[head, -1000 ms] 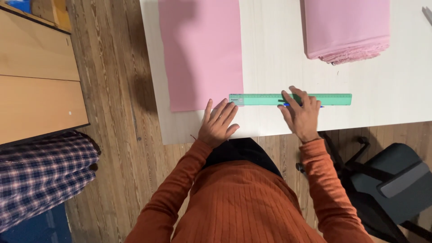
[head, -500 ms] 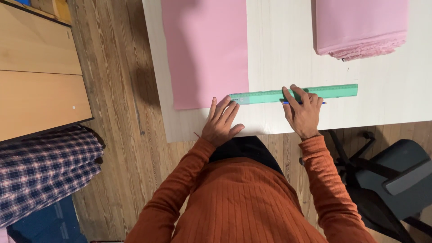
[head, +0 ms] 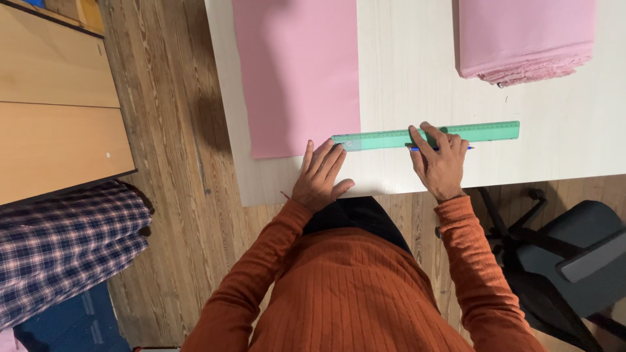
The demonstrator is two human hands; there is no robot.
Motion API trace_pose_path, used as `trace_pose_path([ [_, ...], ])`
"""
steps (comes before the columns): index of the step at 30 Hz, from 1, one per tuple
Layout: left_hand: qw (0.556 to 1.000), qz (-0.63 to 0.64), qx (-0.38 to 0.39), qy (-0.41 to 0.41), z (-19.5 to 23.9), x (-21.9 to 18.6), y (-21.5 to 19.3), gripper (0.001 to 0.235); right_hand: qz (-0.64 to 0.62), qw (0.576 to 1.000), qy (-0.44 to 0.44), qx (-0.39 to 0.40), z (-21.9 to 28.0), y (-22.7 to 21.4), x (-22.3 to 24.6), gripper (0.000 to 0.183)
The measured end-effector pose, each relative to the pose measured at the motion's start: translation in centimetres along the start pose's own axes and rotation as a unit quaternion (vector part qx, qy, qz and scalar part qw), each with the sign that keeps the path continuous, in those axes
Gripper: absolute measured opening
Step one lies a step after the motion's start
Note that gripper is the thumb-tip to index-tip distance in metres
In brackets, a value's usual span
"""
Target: Using a ruler and pen to mark lines on pink leather and then cutting it with scissors.
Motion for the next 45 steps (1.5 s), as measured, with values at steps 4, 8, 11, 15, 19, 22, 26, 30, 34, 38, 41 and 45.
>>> trace_pose_path([
  [4,1.000,-0.004,-0.004,0.003,0.0,0.0,0.0,0.071,-0.002,1.000,-0.002,-0.003,0.0,-0.2,-0.1,0.034],
  [8,1.000,-0.008,-0.009,0.005,-0.1,0.0,-0.1,0.071,-0.001,1.000,-0.003,-0.004,0.1,0.1,-0.2,0.035],
  [11,1.000,0.001,-0.012,0.000,-0.2,-0.1,-0.1,0.071,-0.005,1.000,-0.003,-0.008,0.0,-0.2,-0.1,0.034],
  [15,1.000,0.002,-0.015,0.000,-0.4,-0.1,-0.4,0.069,-0.004,1.000,-0.007,-0.015,0.7,0.9,-0.7,0.034],
  [19,1.000,0.001,-0.021,0.001,-0.4,-0.1,-0.5,0.069,-0.256,0.957,0.076,-0.114,5.5,6.4,-4.6,0.029],
  [22,1.000,0.005,-0.024,-0.003,-0.5,0.0,-0.4,0.069,-0.423,0.867,0.205,-0.163,0.9,2.6,-2.9,0.048],
  [26,1.000,0.003,-0.028,-0.007,-0.5,-0.2,-0.5,0.068,-0.651,0.663,0.367,-0.035,-3.8,3.1,-1.9,0.089],
  [30,0.999,-0.005,-0.036,-0.004,-0.8,-0.3,-0.6,0.066,-0.705,0.654,0.257,0.097,-7.5,6.3,1.6,0.024],
  [34,0.999,-0.017,-0.038,-0.003,-0.8,-0.3,-0.9,0.066,-0.678,0.682,0.120,0.246,-9.1,9.7,3.9,0.021],
  [38,0.999,-0.021,-0.046,-0.011,-1.2,-0.4,-1.3,0.071,-0.642,0.696,0.109,0.302,-9.7,9.8,5.6,0.020],
  [41,0.998,-0.029,-0.051,-0.010,-1.4,-0.3,-1.3,0.069,-0.639,0.703,0.104,0.295,-9.7,10.0,5.7,0.020],
  [45,0.998,-0.034,-0.049,-0.013,-1.5,-0.4,-1.4,0.069,-0.632,0.710,0.102,0.293,-9.4,9.8,5.8,0.020],
])
Point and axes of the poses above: each hand's wrist, its own z-axis away from the middle knuckle, its own y-axis out of the palm, x = y × z, the point moved 2 cm from there along -z, towards the middle knuckle, and after that the axes turned 5 degrees about y, right-handed, at the moved point
